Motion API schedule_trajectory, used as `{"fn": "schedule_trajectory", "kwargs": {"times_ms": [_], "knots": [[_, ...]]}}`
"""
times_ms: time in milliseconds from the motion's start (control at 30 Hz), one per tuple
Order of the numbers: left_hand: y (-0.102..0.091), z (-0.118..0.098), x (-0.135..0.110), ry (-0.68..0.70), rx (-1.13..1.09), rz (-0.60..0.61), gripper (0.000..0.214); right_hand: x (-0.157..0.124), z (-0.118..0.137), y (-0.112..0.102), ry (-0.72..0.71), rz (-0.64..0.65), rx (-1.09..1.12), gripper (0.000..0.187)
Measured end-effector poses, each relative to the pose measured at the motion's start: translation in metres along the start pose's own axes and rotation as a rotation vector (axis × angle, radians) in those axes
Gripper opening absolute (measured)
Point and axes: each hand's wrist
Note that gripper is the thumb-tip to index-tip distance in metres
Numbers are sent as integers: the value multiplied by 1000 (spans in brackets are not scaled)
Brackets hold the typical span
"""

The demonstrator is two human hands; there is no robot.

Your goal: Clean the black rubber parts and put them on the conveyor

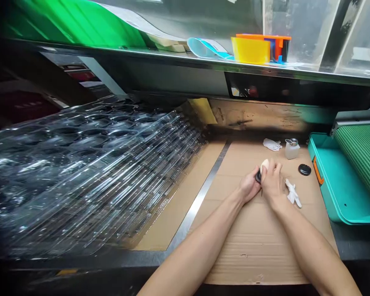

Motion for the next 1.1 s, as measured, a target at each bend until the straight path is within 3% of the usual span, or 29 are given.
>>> {"fn": "schedule_trajectory", "kwargs": {"times_ms": [100,267,367,467,633,933,1000,1100], "knots": [[-3,-7,0,7,2,-17,37,4,-4,3,-19,22,71,48],[-10,-28,1,62,-1,-19,39,22,-32,5,27,-47,215,46],[-13,-40,-3,81,-80,-17,35,18,-39,4,-52,79,186,40],[-11,-48,-10,21,-181,64,40,11,-35,1,-74,174,115,34],[-6,-52,-20,-37,-272,163,41,10,-31,-4,-86,194,85,32],[-2,-51,-21,-16,-201,137,41,12,-34,-12,-68,290,73,38],[-2,-47,-19,35,-177,115,40,14,-34,-15,-34,259,136,40],[-1,-35,-14,107,-136,76,37,13,-32,-18,-22,34,334,43]]}}
Point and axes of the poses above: each hand's wrist, its own x-axis towards the middle knuckle, its own y-axis out of the palm, z = x × y, and after that the axes turned 3 degrees about -z, right-handed
